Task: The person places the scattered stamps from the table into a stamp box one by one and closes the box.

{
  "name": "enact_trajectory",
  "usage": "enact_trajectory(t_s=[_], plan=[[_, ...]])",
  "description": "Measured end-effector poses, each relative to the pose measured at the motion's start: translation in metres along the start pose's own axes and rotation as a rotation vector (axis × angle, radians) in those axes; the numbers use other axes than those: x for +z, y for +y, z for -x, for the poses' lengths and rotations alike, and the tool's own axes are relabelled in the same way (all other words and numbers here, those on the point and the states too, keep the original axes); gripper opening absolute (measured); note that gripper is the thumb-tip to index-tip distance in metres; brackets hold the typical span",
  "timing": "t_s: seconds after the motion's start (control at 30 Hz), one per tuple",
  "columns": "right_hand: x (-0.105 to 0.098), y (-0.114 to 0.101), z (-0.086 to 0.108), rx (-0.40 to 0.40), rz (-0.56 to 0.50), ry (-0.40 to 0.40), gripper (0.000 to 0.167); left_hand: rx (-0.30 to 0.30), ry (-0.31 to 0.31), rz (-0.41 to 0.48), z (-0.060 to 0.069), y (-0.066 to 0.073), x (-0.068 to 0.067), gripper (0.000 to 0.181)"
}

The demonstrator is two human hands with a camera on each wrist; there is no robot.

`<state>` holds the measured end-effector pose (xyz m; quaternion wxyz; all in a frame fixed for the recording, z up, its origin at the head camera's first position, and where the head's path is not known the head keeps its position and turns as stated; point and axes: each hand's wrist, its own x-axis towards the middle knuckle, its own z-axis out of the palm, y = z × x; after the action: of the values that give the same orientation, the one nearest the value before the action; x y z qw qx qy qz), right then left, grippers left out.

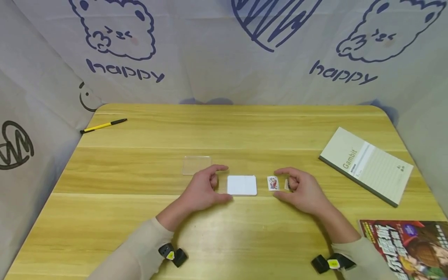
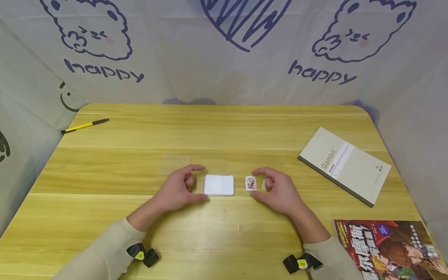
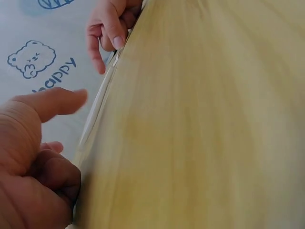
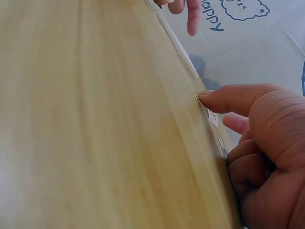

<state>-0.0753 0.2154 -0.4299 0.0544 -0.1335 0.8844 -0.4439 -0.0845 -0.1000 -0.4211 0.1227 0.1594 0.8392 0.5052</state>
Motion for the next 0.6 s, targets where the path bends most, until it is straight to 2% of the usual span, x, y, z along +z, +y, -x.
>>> enact_trajectory(t_s=[0.13, 0.23, 0.6], plan=[[0.0014, -0.0016, -0.0011, 0.010, -0.009, -0.004, 0.043, -0.033, -0.020, -0.043, -0.0015, -0.0012, 0.0018, 0.074], [0.0015, -0.0036, -0.0017, 0.014, -0.001, -0.006, 0.042, -0.036, -0.036, -0.054, -0.0028, -0.0014, 0.0014, 0.072], [0.0020, -0.0021, -0.0020, 0.036, 0.025, -0.011, 0.035, -0.060, -0.063, -0.043, -0.0062, -0.0025, 0.0014, 0.062]])
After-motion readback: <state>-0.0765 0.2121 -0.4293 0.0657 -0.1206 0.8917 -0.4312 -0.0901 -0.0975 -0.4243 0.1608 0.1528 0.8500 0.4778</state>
